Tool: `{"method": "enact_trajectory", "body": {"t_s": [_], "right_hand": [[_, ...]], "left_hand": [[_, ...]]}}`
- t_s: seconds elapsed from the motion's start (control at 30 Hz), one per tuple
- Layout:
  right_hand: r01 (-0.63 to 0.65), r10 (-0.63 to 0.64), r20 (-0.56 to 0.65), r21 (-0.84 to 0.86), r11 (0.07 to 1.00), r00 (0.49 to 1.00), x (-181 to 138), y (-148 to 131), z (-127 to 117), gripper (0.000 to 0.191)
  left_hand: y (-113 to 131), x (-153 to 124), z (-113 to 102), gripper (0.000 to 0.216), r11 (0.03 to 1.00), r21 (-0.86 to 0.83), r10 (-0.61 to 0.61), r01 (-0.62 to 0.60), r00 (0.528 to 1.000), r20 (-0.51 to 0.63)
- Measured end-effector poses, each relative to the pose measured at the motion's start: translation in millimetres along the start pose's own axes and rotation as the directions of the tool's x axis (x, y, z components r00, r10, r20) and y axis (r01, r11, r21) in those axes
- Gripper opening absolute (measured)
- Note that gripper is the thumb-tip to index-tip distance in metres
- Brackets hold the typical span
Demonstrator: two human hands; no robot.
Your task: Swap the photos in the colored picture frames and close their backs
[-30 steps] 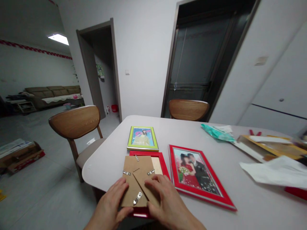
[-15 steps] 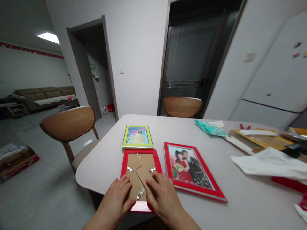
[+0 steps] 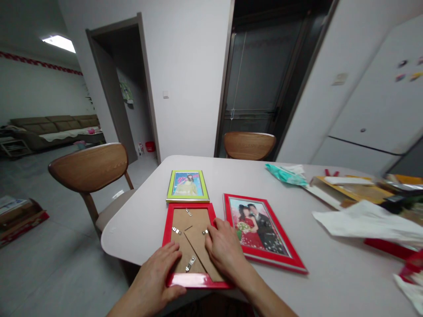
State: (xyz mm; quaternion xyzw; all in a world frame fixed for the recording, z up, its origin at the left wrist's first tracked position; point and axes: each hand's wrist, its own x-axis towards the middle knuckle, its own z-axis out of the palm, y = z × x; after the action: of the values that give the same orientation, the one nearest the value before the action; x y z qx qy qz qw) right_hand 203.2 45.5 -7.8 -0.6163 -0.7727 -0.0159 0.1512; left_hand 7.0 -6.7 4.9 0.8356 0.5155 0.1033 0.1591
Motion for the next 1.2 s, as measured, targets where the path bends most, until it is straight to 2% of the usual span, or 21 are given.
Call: {"method": "enact_trajectory", "body": {"t_s": [0.23, 0.43, 0.53, 0.63, 0.73, 1.03, 1.2], "right_hand": [[0.057, -0.059, 0.007, 0.167, 0.984, 0.998, -3.5, 5.5, 6.7, 0.028], [0.060, -0.057, -0.025, 0.160, 0.985, 0.998, -6.2, 2.7, 4.1, 0.028], [0.165, -0.158, -0.051, 0.190, 0.968, 0.986, -16.1, -7.9, -2.3, 0.029], [0.326, -0.334, -0.020, 0.281, 0.902, 0.942, -28.6, -21.3, -11.0, 0.027], [0.403, -0.430, 0.010, 0.329, 0.854, 0.903, -35.9, -29.6, -18.1, 0.022], [0.433, -0.475, 0.032, 0.361, 0.826, 0.879, -37.1, -25.9, -20.6, 0.021], [0.367, -0.396, -0.009, 0.397, 0.841, 0.918, -20.0, -30.1, -11.9, 0.028]], "left_hand": [[0.2, -1.9, 3.3, 0.065, 1.000, -0.003, -0.002, 0.002, 1.000, -0.018], [-1.3, -3.5, 3.0, 0.059, 1.000, -0.016, 0.017, -0.018, 0.998, -0.058], [-1.4, -3.6, 3.2, 0.056, 0.999, -0.023, 0.025, -0.027, 0.997, -0.072], [-2.0, -3.0, 4.6, 0.054, 1.000, -0.025, 0.016, -0.018, 0.998, -0.063], [-2.6, -1.7, 5.9, 0.053, 1.000, -0.031, 0.002, -0.003, 0.999, -0.052], [-2.8, -1.3, 10.9, 0.055, 0.998, -0.066, -0.028, 0.023, 0.997, -0.076], [-6.1, -0.2, 11.0, 0.048, 0.995, -0.103, -0.019, 0.008, 0.995, -0.102]]}}
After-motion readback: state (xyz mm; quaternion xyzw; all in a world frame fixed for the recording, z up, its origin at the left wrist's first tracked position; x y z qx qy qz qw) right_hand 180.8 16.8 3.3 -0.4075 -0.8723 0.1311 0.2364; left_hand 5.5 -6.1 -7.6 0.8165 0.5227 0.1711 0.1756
